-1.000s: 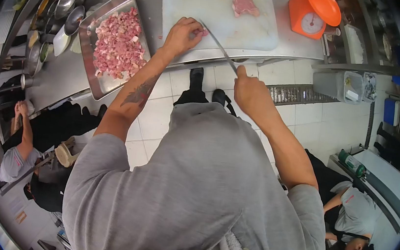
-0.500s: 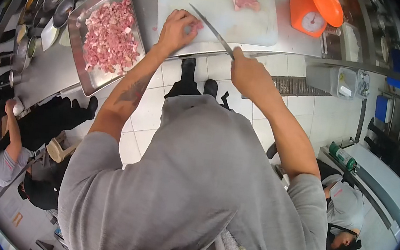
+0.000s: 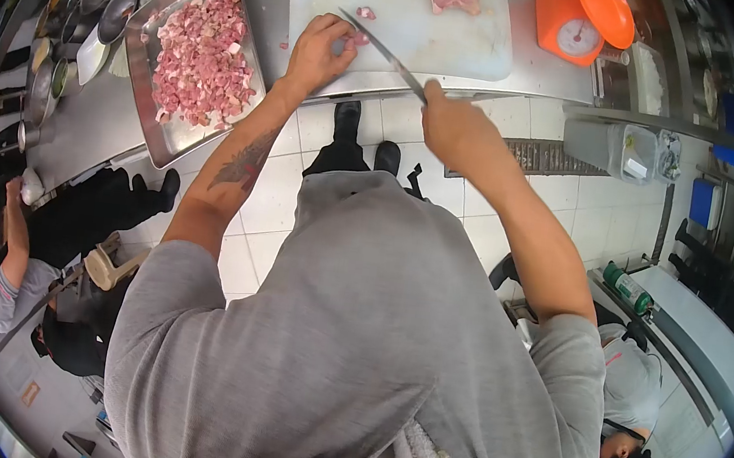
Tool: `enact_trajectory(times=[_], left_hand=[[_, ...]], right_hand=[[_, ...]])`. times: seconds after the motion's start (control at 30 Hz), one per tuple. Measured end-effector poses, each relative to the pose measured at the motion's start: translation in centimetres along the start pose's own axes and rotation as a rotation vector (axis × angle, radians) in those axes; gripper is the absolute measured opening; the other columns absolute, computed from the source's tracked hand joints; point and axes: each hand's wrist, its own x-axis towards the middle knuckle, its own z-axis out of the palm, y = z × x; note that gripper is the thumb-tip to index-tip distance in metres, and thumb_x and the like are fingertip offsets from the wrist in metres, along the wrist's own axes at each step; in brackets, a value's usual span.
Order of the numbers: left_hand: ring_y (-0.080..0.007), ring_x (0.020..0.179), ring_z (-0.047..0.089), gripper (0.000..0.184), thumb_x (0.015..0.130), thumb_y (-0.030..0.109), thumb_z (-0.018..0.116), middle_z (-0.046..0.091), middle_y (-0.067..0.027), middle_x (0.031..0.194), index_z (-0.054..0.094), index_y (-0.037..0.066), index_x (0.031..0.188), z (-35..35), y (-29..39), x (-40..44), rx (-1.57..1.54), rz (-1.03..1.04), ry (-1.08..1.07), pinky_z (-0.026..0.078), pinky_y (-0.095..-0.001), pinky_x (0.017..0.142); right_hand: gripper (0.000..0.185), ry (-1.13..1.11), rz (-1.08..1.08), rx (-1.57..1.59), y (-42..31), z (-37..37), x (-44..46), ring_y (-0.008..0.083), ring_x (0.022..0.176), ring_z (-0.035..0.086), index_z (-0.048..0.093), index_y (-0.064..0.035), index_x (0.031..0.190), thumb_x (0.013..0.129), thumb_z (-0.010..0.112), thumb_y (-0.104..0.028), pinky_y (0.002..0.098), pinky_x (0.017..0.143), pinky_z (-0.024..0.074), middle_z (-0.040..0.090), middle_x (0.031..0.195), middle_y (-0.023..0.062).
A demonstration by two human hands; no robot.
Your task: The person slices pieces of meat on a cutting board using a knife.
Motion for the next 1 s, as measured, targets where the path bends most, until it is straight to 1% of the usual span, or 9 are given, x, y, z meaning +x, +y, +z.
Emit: enact_trajectory(times=[0.13,0.23,0.53,0.63,0.7,0.8,0.9,0.93,1.0], left_hand=[[-0.0325,0.094,0.064,0.014,0.082,0.007,0.070,0.067,-0.0107,0.100,0.070,0.004,0.095,0.2,-0.3,0.3,0.015,-0.006,-0.014,0.054,-0.0413,0.086],[-0.0321,0.096,0.065,0.013,0.082,0.007,0.069,0.067,-0.0105,0.102,0.071,0.005,0.095,-0.2,0.0,0.5,-0.032,-0.079,-0.009,0.054,-0.0415,0.088],[-0.0315,0.100,0.065,0.016,0.082,0.009,0.071,0.066,-0.0100,0.104,0.072,0.006,0.097,-0.3,0.0,-0.6,0.063,-0.071,-0.025,0.054,-0.0411,0.089],[-0.0321,0.099,0.065,0.017,0.081,0.010,0.072,0.067,-0.0103,0.102,0.071,0.006,0.097,-0.1,-0.1,-0.9,0.050,-0.080,-0.016,0.054,-0.0412,0.088],[-0.0328,0.094,0.066,0.018,0.081,0.011,0.072,0.068,-0.0102,0.100,0.071,0.006,0.098,-0.2,-0.2,-0.8,0.073,-0.030,0.007,0.055,-0.0409,0.084],[-0.0291,0.085,0.068,0.019,0.082,0.012,0.072,0.069,-0.0108,0.095,0.070,0.005,0.100,-1.1,0.2,0.2,0.094,-0.226,-0.122,0.056,-0.0402,0.079],[-0.0267,0.078,0.069,0.019,0.084,0.010,0.071,0.070,-0.0111,0.090,0.069,0.002,0.101,-1.4,-0.7,1.5,-0.179,-0.595,0.188,0.056,-0.0424,0.075],[-0.0257,0.089,0.068,0.022,0.091,0.013,0.064,0.069,-0.0142,0.100,0.066,-0.001,0.107,-1.3,-1.8,2.8,-0.715,-0.832,0.279,0.057,-0.0418,0.078],[-0.0270,0.096,0.067,0.025,0.095,0.015,0.057,0.067,-0.0162,0.108,0.063,-0.003,0.111,-2.3,-0.8,4.7,-1.351,-0.974,0.238,0.057,-0.0390,0.082]], right_hand=[[0.028,0.106,-0.024,0.064,2.7,7.7,3.7,0.0524,0.088,0.068,0.048,0.0005,0.120,0.102,0.048,-0.021,0.0620,0.079,0.0521,0.069,0.090,0.0339],[0.028,0.144,-0.119,0.104,1.7,6.1,7.9,0.0516,0.087,0.069,0.048,0.0017,0.119,0.102,0.048,-0.020,0.0615,0.079,0.0523,0.070,0.089,0.0333],[0.029,-0.027,-0.035,0.023,-0.1,0.9,0.3,0.0511,0.083,0.069,0.048,0.0018,0.123,0.101,0.046,-0.018,0.0611,0.078,0.0529,0.069,0.087,0.0330],[0.030,0.125,-0.079,0.095,1.8,8.7,6.2,0.0511,0.083,0.069,0.048,0.0023,0.125,0.101,0.046,-0.016,0.0616,0.079,0.0526,0.070,0.090,0.0333],[0.032,0.211,-0.200,0.136,1.8,8.5,12.0,0.0485,0.077,0.070,0.048,0.0020,0.125,0.100,0.048,-0.017,0.0582,0.071,0.0551,0.069,0.094,0.0339],[0.032,-0.081,-0.106,0.462,-0.8,0.3,11.7,0.0285,0.053,0.059,0.049,-0.0008,0.121,0.101,0.055,-0.026,0.0433,0.048,0.0487,0.063,0.080,0.0186],[0.031,-0.189,-0.041,0.852,0.2,-1.6,9.1,0.0103,0.042,0.041,0.049,-0.0051,0.115,0.103,0.058,-0.033,0.0297,0.038,0.0377,0.047,0.066,0.0001],[0.030,-0.240,-0.026,0.953,0.4,-1.9,8.2,0.0083,0.043,0.038,0.049,-0.0064,0.113,0.103,0.059,-0.034,0.0281,0.038,0.0363,0.044,0.066,-0.0021],[0.029,-0.405,-0.051,1.101,0.9,-1.6,7.8,0.0052,0.044,0.036,0.046,-0.0095,0.106,0.103,0.059,-0.035,0.0264,0.039,0.0352,0.040,0.067,-0.0043]])
